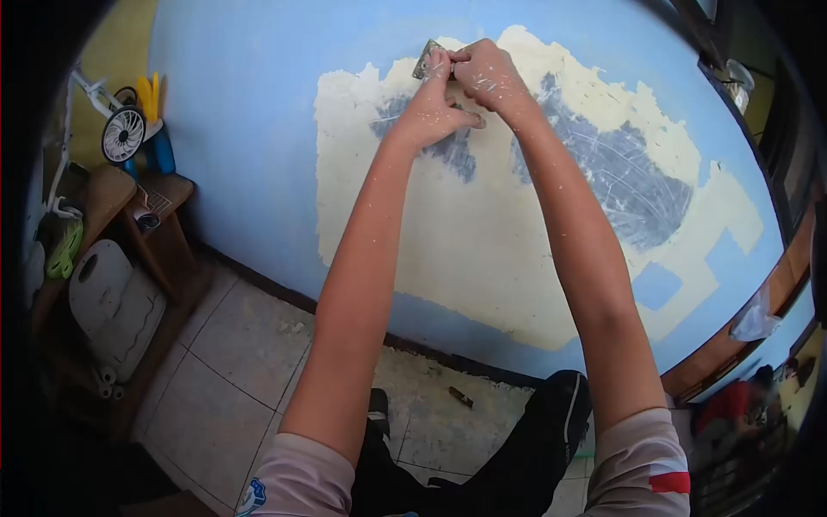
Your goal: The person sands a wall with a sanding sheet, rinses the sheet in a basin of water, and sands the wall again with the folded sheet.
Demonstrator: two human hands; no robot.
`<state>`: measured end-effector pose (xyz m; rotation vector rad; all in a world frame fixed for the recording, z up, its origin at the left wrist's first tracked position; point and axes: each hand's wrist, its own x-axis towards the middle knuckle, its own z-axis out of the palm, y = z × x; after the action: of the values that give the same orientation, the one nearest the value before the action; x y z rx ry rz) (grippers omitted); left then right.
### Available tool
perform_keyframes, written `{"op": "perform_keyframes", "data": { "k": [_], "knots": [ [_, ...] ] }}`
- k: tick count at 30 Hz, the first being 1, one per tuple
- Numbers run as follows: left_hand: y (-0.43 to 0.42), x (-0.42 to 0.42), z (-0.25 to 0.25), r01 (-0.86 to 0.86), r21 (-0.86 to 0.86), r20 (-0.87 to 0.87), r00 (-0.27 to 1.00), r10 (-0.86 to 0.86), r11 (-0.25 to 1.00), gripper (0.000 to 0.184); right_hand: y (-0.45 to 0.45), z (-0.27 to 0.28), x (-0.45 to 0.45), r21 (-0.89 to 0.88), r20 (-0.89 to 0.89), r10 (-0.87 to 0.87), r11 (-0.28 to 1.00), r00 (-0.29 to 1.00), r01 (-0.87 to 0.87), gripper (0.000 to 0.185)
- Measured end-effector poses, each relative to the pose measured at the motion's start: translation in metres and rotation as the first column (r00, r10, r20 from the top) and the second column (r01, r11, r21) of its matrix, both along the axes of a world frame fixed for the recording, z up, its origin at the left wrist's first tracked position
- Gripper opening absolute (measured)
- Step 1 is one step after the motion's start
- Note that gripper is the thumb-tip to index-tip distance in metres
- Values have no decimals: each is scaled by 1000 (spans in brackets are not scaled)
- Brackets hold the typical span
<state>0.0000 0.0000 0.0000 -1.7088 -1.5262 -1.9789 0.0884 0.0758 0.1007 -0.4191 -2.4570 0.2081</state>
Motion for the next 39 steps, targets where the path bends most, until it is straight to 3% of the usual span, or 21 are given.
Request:
{"op": "perform_keyframes", "data": {
  "k": [2, 3, 5, 6, 9, 11, 13, 14, 15, 17, 19, 21, 23, 25, 26, 29, 31, 33, 35, 39],
  "knots": [
    [-12, -5, 3, 219, 2, 90, 972, -219, 976, 115, 3, -5, -10, 162, -114, 73, 985, 991, -54, 29],
    [-9, 6, 4, 212, -23, 69, 975, -210, 977, 115, -1, -2, 6, 144, -142, 78, 988, 987, -57, 29],
    [0, 18, 2, 75, -51, 61, 995, -72, 996, 123, -19, 12, 24, 113, -1, -84, 990, 996, 84, 32],
    [-1, 18, 4, 15, -86, 14, 1000, -14, 996, 123, -8, 7, 11, 161, -38, -118, 979, 992, 123, 33],
    [1, -20, 3, 118, 18, -42, 992, -117, 993, 126, 27, -13, -31, 178, -178, 6, 984, 984, 26, 31],
    [9, -24, -7, 87, 81, 15, 996, -89, 993, 128, 0, 0, -5, 207, -154, 43, 978, 987, -10, 29],
    [-17, 22, 1, 227, -62, 244, 948, -206, 972, 115, -24, 15, 18, 239, 29, -159, 960, 987, 147, 32],
    [-5, 15, -2, 154, -33, 144, 978, -148, 988, 119, -11, 12, 7, 270, -10, -195, 944, 981, 190, 34],
    [0, 9, -3, 160, -36, 150, 977, -153, 986, 119, -13, 14, 8, 267, -4, -201, 944, 980, 195, 34],
    [5, 0, -8, 174, 51, 90, 980, -178, 983, 122, -21, 20, 16, 200, 20, -140, 971, 990, 134, 34],
    [3, 9, -8, 190, 48, 159, 968, -195, 981, 122, -1, 13, 10, 191, 42, -83, 979, 996, 74, 37],
    [1, 14, -6, 71, 35, 193, 978, -77, 997, 118, 5, 0, 0, 228, -50, 22, 974, 998, -10, 40],
    [8, -3, -10, 41, 40, 93, 995, -45, 998, 115, 0, -9, 0, 140, -64, 50, 989, 997, -41, 40],
    [15, -12, -12, -57, 91, 77, 996, 50, 994, 114, 19, -25, -23, 151, -203, 131, 983, 970, -101, 28],
    [16, -17, -12, -55, 93, 73, 996, 48, 994, 114, 25, -28, -33, 239, -201, 136, 967, 970, -86, 31],
    [7, -23, -9, 2, 64, 22, 1000, -4, 998, 123, 4, -10, -18, 264, -103, 57, 964, 993, -28, 31],
    [-6, -2, -7, 171, -3, 126, 977, -169, 985, 123, -5, 3, -12, 301, -43, 7, 954, 999, 7, 28],
    [-11, 1, -7, 136, -58, 210, 970, -121, 989, 125, -8, 5, -15, 341, -46, -60, 937, 997, 72, 28],
    [-4, -7, -9, 70, -24, 122, 990, -67, 997, 128, -10, 6, -18, 311, -35, -43, 949, 998, 51, 28],
    [6, -14, -16, 122, 39, 100, 987, -125, 992, 130, 7, 2, -3, 269, -18, 10, 963, 1000, -5, 30]
  ]
}}
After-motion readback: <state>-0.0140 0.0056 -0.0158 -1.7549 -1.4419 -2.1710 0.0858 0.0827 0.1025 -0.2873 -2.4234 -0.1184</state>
